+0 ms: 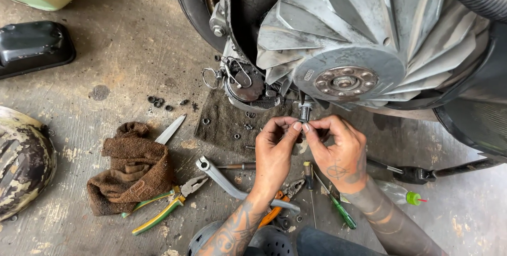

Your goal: Repairing a motorcycle engine by disassembling and inspecting small components using hand tools

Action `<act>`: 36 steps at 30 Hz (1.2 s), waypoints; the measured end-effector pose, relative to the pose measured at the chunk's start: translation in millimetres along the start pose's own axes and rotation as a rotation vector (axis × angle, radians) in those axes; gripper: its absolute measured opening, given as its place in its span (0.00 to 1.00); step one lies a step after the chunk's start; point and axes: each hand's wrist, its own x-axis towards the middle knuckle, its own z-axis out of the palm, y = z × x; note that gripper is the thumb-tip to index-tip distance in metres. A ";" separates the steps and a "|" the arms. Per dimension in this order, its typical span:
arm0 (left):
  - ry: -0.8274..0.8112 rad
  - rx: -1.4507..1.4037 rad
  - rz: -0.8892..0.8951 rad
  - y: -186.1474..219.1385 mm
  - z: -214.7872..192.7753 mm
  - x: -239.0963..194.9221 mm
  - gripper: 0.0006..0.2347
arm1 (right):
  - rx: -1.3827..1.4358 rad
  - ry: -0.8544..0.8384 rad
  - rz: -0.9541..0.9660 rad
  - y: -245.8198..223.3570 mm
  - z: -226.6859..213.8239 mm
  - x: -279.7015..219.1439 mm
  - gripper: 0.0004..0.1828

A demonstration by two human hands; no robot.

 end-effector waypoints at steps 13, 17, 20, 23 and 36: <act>-0.083 0.124 0.073 8.2 -15.8 18.6 0.04 | 0.148 -0.023 0.105 21.0 26.0 -1.3 0.05; -0.108 0.183 0.177 7.7 -20.4 22.0 0.04 | 0.204 0.024 0.108 28.9 38.2 -5.2 0.11; -0.117 0.201 0.220 -1.6 -25.7 26.4 0.04 | 0.219 0.035 0.060 32.1 45.0 -5.1 0.10; -0.128 0.223 0.262 -10.7 -29.6 30.1 0.05 | 0.229 0.041 0.037 42.0 49.3 -9.6 0.07; -0.282 0.241 0.458 -23.3 -48.8 58.5 0.05 | 0.113 0.035 -0.200 64.8 58.5 -3.6 0.04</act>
